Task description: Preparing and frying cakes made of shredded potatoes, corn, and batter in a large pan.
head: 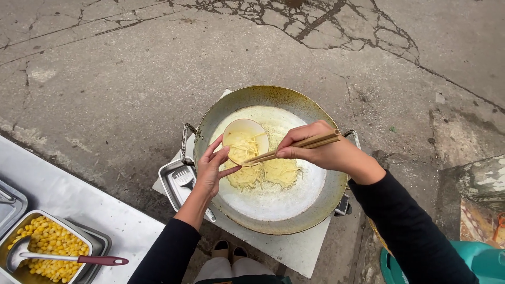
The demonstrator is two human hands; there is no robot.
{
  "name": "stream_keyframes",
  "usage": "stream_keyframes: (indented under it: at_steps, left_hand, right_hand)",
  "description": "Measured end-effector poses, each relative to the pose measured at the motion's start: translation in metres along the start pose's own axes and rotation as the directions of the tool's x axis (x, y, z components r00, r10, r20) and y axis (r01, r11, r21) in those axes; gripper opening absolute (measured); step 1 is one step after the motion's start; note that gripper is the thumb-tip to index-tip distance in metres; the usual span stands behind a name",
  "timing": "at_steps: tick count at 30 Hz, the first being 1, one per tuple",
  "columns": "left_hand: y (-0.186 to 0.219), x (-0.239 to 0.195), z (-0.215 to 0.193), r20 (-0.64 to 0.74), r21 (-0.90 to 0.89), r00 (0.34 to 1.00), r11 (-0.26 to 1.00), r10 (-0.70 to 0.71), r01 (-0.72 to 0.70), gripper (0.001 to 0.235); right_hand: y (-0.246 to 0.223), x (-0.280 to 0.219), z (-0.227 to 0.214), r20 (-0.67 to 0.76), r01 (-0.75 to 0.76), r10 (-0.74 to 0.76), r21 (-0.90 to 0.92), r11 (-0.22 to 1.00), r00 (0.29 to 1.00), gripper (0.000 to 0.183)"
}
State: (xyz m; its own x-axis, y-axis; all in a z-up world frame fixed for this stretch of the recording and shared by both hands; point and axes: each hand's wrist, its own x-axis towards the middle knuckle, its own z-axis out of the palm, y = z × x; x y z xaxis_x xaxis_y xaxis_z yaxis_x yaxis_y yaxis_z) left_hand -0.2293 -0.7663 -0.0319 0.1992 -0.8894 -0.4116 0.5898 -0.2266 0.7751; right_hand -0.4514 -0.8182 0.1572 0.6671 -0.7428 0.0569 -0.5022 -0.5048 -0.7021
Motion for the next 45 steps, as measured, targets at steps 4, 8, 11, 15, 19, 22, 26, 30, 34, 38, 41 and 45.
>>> stream_keyframes:
  at_steps: [4,8,11,15,19,22,26,30,34,38,41,45]
  left_hand:
    - [0.003,-0.003,-0.001,0.037,0.011,0.999,0.999,-0.036,0.035,0.058]
    - [0.009,-0.009,0.006,0.038,0.021,0.998,0.999,-0.048,0.047,0.056]
    - [0.004,-0.006,0.009,0.001,-0.016,1.000,1.000,-0.023,0.023,0.057]
    - [-0.002,0.007,0.014,-0.076,-0.071,0.997,0.997,0.015,-0.020,0.060]
    - [-0.003,0.006,0.022,-0.088,-0.126,0.996,0.992,-0.023,0.011,0.062]
    - [-0.007,0.004,0.031,-0.054,-0.164,0.996,0.984,-0.077,0.067,0.060]
    - [-0.012,0.013,0.025,-0.061,-0.172,0.994,0.982,-0.086,0.074,0.059]
    - [0.000,0.024,0.021,-0.077,-0.087,0.997,0.996,-0.016,0.009,0.062]
    - [-0.008,0.071,-0.003,-0.116,0.139,0.979,0.979,0.166,-0.150,0.084]
    - [-0.014,0.108,-0.011,-0.148,0.302,0.964,0.938,0.222,-0.170,0.092]
    - [-0.027,0.140,-0.020,-0.121,0.675,0.921,0.710,0.371,-0.197,0.103]
    - [-0.039,0.151,-0.012,-0.131,0.802,0.908,0.581,0.398,-0.139,0.102]
  right_hand:
    - [0.011,0.022,-0.001,0.119,0.047,-0.032,-0.123,0.991,0.992,0.009]
    - [0.010,0.026,-0.001,0.015,0.077,-0.076,-0.059,0.995,0.997,0.010]
    - [0.016,0.020,0.012,-0.109,0.011,-0.025,-0.127,0.992,0.994,0.016]
    - [0.022,0.015,0.032,-0.119,-0.172,0.188,0.131,0.976,0.975,0.025]
    - [0.016,0.013,0.024,-0.244,-0.238,0.309,0.281,0.930,0.919,0.028]
    - [0.021,0.021,0.046,-0.233,-0.216,0.316,0.373,0.902,0.920,0.028]
    - [0.030,0.026,0.036,-0.341,-0.154,0.272,0.335,0.930,0.900,0.023]
    - [0.062,0.044,0.073,-0.317,-0.068,0.252,0.493,0.868,0.914,0.016]
    - [0.080,0.056,0.085,-0.383,-0.019,0.346,0.647,0.762,0.856,0.020]
    - [0.123,0.080,0.131,-0.387,-0.024,0.371,0.663,0.748,0.844,0.017]
    - [0.154,0.097,0.151,-0.406,-0.018,0.384,0.668,0.744,0.830,0.017]
    - [0.184,0.100,0.182,-0.385,-0.083,0.457,0.685,0.724,0.802,0.016]
